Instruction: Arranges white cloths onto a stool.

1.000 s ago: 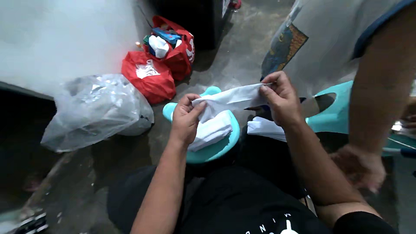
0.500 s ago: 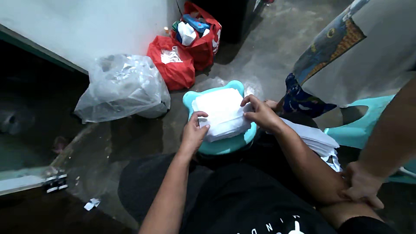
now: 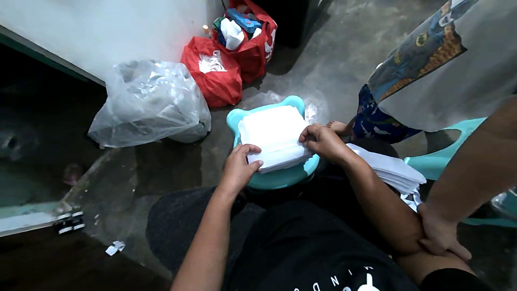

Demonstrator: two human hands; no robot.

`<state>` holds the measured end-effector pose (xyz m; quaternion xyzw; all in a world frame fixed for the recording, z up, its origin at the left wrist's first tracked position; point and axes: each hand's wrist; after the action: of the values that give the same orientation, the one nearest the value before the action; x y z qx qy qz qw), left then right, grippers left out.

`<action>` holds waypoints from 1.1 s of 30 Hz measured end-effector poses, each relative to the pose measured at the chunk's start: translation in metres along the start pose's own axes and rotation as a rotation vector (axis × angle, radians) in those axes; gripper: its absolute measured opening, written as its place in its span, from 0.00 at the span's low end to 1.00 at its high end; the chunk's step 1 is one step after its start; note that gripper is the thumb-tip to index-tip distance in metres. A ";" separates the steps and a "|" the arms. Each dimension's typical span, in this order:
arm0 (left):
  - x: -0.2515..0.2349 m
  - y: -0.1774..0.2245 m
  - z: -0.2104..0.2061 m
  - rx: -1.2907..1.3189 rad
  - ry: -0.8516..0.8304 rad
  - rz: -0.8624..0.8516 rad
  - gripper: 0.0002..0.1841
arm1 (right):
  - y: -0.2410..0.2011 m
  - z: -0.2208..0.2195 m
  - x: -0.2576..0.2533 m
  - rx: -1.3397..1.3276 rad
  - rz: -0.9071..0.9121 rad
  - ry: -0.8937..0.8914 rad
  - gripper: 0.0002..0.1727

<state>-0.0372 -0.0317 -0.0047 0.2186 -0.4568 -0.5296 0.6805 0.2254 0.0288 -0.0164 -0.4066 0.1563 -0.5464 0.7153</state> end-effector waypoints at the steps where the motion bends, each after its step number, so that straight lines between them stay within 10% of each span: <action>1: 0.000 0.000 0.000 -0.004 -0.007 0.010 0.19 | 0.001 -0.001 -0.001 0.016 0.005 -0.005 0.07; 27: 0.006 -0.009 0.016 -0.354 0.127 0.048 0.16 | 0.012 0.001 0.000 0.281 -0.121 0.097 0.17; 33: -0.007 -0.001 0.009 -0.381 0.432 -0.364 0.20 | -0.009 -0.006 -0.010 0.308 0.116 0.443 0.17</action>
<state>-0.0456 -0.0239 -0.0042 0.2725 -0.1486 -0.6597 0.6845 0.2122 0.0347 -0.0152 -0.1538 0.2469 -0.5973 0.7474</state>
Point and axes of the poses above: each hand's wrist, its own x-axis away from the middle knuckle, its own z-axis out of the back of the hand, y = z × x, and after that the axes turned 2 degrees about x, right-handed
